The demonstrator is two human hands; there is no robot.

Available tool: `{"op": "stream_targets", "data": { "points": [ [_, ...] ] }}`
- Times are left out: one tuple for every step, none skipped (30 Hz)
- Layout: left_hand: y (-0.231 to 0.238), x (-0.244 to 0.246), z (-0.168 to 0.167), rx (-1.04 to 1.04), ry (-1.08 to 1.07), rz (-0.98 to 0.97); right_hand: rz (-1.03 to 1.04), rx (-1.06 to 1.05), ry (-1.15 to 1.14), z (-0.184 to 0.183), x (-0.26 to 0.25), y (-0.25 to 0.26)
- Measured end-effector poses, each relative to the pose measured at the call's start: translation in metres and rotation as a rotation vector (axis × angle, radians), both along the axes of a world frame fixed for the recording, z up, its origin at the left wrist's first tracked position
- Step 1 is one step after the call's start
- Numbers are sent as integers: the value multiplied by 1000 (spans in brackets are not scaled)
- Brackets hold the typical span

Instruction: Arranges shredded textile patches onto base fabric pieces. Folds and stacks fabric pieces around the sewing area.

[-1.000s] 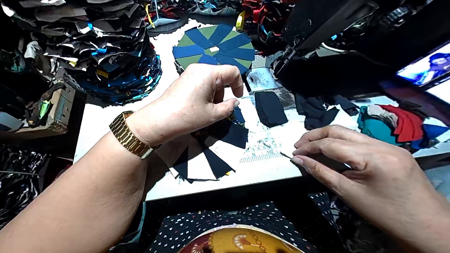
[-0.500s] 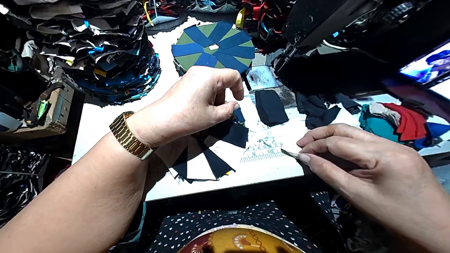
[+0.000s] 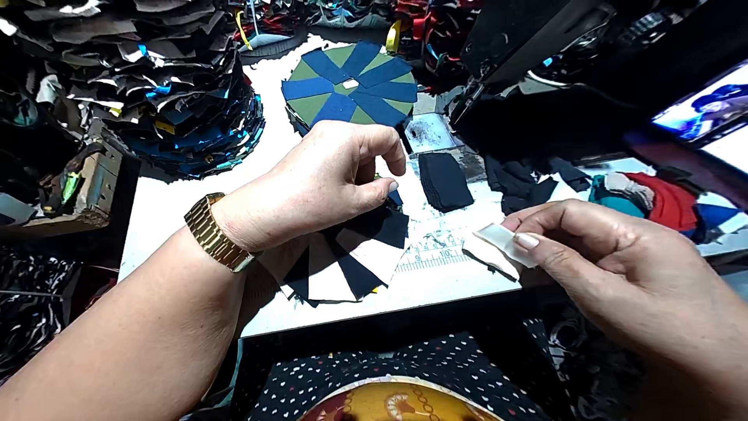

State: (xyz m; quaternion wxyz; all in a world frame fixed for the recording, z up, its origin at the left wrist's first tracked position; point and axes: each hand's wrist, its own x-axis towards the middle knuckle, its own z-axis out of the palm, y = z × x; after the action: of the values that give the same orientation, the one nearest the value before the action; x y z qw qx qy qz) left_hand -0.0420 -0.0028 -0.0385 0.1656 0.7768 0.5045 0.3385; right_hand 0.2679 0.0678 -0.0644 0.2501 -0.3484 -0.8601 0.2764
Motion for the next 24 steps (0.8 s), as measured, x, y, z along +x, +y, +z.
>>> {"op": "stream_targets", "data": {
  "points": [
    [-1, 1, 0, -16, -28, -12, -22, -1, 10, 0, 0, 0],
    [-1, 2, 1, -37, -71, -29, -35, 13, 19, 0, 0, 1],
    [-2, 4, 2, -60, -125, -45, -44, 40, 31, 1, 0, 4],
    [-3, 7, 2, -88, -187, -63, -47, 65, 50, 3, 0, 7],
    [-3, 9, 4, -125, -256, -91, -39, 79, 83, 6, 1, 12],
    [-4, 11, 6, -171, -325, -125, -28, 90, 120, 9, 1, 17],
    [-5, 14, 8, -229, -388, -158, -20, 103, 152, 13, -1, 22],
    [-6, 16, 9, -295, -446, -192, -10, 115, 188, 17, -4, 24],
    [-6, 18, 9, -357, -502, -217, 9, 121, 227, 21, -10, 25],
    [-7, 20, 10, -415, -560, -231, 38, 134, 258, 25, -18, 23],
    [-8, 23, 11, -472, -622, -228, 66, 159, 275, 29, -28, 18],
    [-9, 25, 12, -530, -690, -210, 94, 185, 273, 33, -40, 11],
    [-10, 26, 14, -573, -760, -201, 131, 216, 261, 36, -52, 2],
    [-11, 26, 15, -593, -821, -202, 183, 243, 248, 38, -64, -7],
    [-12, 25, 17, -594, -854, -198, 239, 277, 225, 39, -74, -14],
    [-12, 23, 18, -575, -868, -185, 290, 305, 217, 39, -81, -18],
    [-11, 21, 18, -549, -870, -158, 332, 319, 223, 39, -86, -20],
    [-10, 18, 17, -522, -875, -127, 357, 307, 248, 38, -88, -18],
    [-9, 14, 17, -506, -878, -98, 361, 269, 296, 36, -88, -12],
    [-8, 10, 16, -492, -883, -80, 337, 213, 353, 33, -86, -6],
    [-6, 5, 16, -477, -891, -76, 280, 157, 392, 30, -84, 1],
    [-6, 2, 16, -457, -890, -81, 214, 95, 402, 28, -82, 7],
    [-5, -1, 15, -440, -880, -90, 162, 15, 404, 25, -81, 10],
    [-5, -2, 15, -417, -858, -100, 135, -78, 397, 24, -82, 10]
  ]
}}
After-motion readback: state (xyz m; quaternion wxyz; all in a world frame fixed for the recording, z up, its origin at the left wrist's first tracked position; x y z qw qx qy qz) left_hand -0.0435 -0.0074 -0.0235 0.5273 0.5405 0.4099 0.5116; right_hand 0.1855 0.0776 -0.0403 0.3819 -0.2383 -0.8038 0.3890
